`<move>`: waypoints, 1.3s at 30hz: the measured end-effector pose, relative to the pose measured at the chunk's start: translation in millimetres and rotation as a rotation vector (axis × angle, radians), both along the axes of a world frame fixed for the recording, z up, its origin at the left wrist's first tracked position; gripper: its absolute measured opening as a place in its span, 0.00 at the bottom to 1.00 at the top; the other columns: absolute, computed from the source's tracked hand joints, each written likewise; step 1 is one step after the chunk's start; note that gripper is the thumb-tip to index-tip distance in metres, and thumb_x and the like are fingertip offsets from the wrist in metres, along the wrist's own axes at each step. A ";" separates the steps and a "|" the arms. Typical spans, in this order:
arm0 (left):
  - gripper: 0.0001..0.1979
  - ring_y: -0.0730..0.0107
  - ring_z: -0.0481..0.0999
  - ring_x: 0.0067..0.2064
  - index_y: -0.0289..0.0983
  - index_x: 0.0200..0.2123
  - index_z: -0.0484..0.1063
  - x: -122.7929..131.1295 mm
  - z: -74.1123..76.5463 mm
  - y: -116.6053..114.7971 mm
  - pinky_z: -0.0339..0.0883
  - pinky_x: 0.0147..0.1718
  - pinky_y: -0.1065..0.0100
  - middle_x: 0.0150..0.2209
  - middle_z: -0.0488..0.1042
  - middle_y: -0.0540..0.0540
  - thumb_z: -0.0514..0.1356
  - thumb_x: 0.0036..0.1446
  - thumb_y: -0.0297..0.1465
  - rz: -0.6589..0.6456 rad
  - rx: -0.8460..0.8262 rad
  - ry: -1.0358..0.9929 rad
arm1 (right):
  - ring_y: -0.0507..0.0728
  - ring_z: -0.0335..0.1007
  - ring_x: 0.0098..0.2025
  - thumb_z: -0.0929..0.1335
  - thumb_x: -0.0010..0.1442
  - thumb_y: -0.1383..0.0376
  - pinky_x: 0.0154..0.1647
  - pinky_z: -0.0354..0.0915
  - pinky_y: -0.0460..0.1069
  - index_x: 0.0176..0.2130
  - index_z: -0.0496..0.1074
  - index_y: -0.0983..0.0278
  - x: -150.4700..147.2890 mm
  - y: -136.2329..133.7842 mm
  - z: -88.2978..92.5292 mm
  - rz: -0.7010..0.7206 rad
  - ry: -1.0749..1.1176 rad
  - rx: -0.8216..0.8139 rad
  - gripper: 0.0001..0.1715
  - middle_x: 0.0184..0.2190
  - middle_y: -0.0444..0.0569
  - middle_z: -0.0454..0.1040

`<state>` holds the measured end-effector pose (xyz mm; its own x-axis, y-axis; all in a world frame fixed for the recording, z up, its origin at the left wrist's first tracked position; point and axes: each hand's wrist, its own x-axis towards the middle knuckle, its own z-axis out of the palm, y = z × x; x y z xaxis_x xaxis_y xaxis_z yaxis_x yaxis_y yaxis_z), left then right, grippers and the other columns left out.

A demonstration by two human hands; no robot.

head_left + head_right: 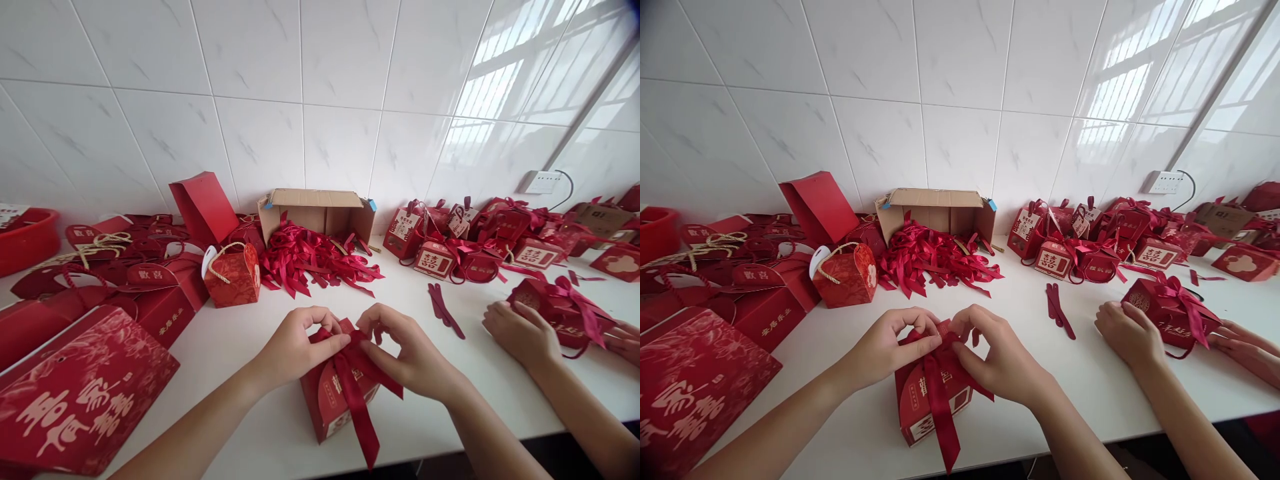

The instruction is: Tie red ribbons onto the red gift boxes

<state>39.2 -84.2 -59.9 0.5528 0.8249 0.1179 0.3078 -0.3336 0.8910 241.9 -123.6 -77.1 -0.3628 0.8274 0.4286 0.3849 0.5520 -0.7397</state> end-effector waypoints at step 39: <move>0.15 0.59 0.70 0.56 0.40 0.25 0.56 -5.6 -14.5 0.1 0.63 0.52 0.61 0.39 0.77 0.45 0.60 0.58 0.36 -0.059 -0.133 -0.166 | 0.51 0.60 0.29 0.66 0.61 0.56 0.31 0.58 0.47 0.31 0.68 0.65 5.0 9.9 -9.2 -0.103 0.192 -0.326 0.15 0.26 0.44 0.67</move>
